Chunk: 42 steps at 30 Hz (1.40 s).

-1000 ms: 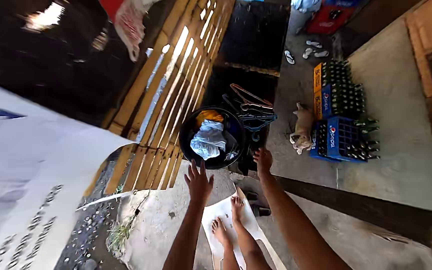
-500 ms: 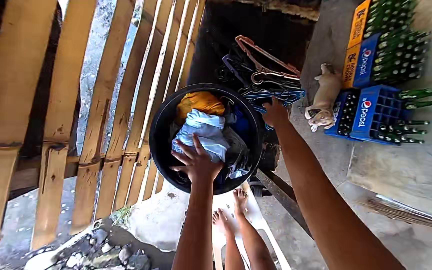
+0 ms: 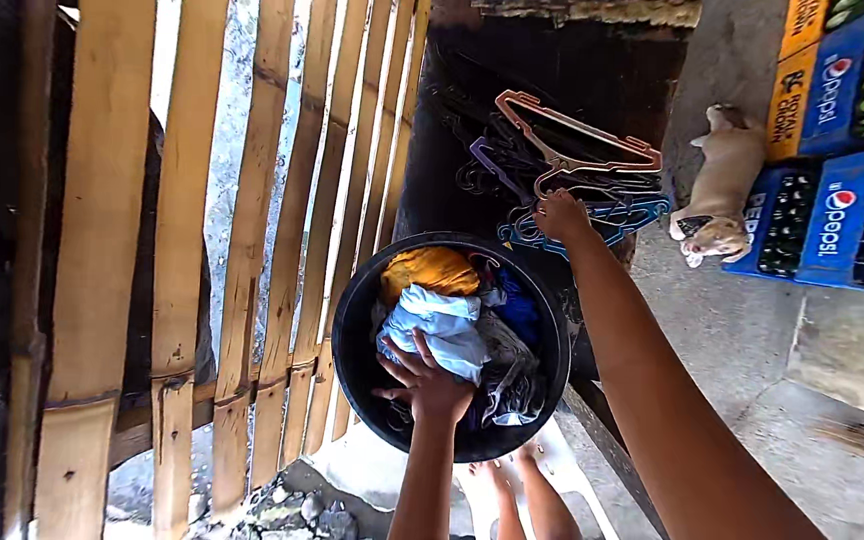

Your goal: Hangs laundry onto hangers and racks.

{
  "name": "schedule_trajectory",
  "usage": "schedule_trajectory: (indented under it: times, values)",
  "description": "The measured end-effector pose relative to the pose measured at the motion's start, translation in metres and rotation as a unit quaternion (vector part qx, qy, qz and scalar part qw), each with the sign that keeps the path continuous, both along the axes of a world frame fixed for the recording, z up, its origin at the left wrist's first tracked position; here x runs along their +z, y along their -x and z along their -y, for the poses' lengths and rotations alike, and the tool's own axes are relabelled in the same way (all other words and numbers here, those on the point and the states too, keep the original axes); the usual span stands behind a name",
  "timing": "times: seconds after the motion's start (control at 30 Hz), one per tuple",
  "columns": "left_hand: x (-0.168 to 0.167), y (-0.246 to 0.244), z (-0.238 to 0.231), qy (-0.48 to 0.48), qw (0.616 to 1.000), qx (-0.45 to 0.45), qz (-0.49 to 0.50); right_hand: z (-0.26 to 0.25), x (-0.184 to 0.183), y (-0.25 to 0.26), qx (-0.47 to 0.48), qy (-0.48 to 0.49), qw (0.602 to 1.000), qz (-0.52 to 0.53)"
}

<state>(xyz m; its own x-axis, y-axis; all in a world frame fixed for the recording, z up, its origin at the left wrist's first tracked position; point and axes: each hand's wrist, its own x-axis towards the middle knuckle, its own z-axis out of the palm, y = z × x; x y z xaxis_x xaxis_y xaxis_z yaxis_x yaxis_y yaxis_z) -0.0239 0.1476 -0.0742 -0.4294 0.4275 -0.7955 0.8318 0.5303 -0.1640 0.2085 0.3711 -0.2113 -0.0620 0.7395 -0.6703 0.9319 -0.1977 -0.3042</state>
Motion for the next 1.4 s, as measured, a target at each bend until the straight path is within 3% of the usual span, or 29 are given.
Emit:
schedule_trajectory:
  times: [0.17,0.27,0.4,0.57,0.73,0.8,0.87,0.9,0.93,1.03,1.1,1.13,1.2,1.27,1.4]
  values:
    - [-0.005,-0.001,0.000,0.005,1.000,0.002,-0.010,0.003,0.004,-0.011,0.049,0.013,0.998,0.030]
    - [-0.004,-0.001,-0.001,0.008,1.000,-0.002,-0.011,0.006,0.015,-0.019,0.059,-0.054,0.997,0.004]
    - [-0.003,-0.002,-0.001,0.009,1.000,-0.011,-0.008,0.013,0.034,-0.027,-0.009,-0.154,0.985,-0.079]
    - [-0.002,0.000,0.001,-0.026,0.999,-0.004,0.019,0.019,0.081,-0.016,-0.052,-0.179,0.981,-0.063]
    - [0.004,-0.001,0.015,-0.143,0.989,0.003,0.041,0.041,0.143,-0.003,-0.076,-0.322,0.944,0.009]
    - [-0.001,-0.001,0.042,-0.310,0.946,-0.081,0.054,0.056,0.169,0.004,-0.108,-0.391,0.914,0.025]
    - [-0.013,0.002,0.056,-0.483,0.836,-0.250,0.074,0.066,0.192,0.011,-0.143,-0.461,0.876,0.005]
    - [-0.011,0.000,0.055,-0.498,0.809,-0.299,0.090,0.072,0.203,0.017,-0.160,-0.482,0.862,-0.015]
    - [-0.004,-0.003,0.051,-0.480,0.816,-0.305,0.107,0.079,0.215,0.024,-0.172,-0.491,0.853,-0.034]
    - [0.039,0.001,0.035,-0.431,0.874,-0.179,0.137,0.096,0.258,0.050,-0.188,-0.498,0.842,-0.087]
    - [0.077,0.018,0.035,-0.467,0.866,0.006,0.177,0.110,0.287,0.062,-0.186,-0.481,0.849,-0.120]
    - [0.095,0.031,0.035,-0.512,0.828,0.105,0.201,0.118,0.300,0.067,-0.187,-0.466,0.854,-0.138]
    - [0.137,0.057,0.036,-0.606,0.710,0.250,0.257,0.138,0.323,0.074,-0.179,-0.438,0.864,-0.171]
    - [0.193,0.081,0.044,-0.644,0.629,0.293,0.322,0.167,0.346,0.079,-0.159,-0.400,0.883,-0.187]
    - [0.341,0.099,0.084,-0.658,0.613,0.225,0.376,0.234,0.391,0.094,-0.133,-0.304,0.920,-0.208]
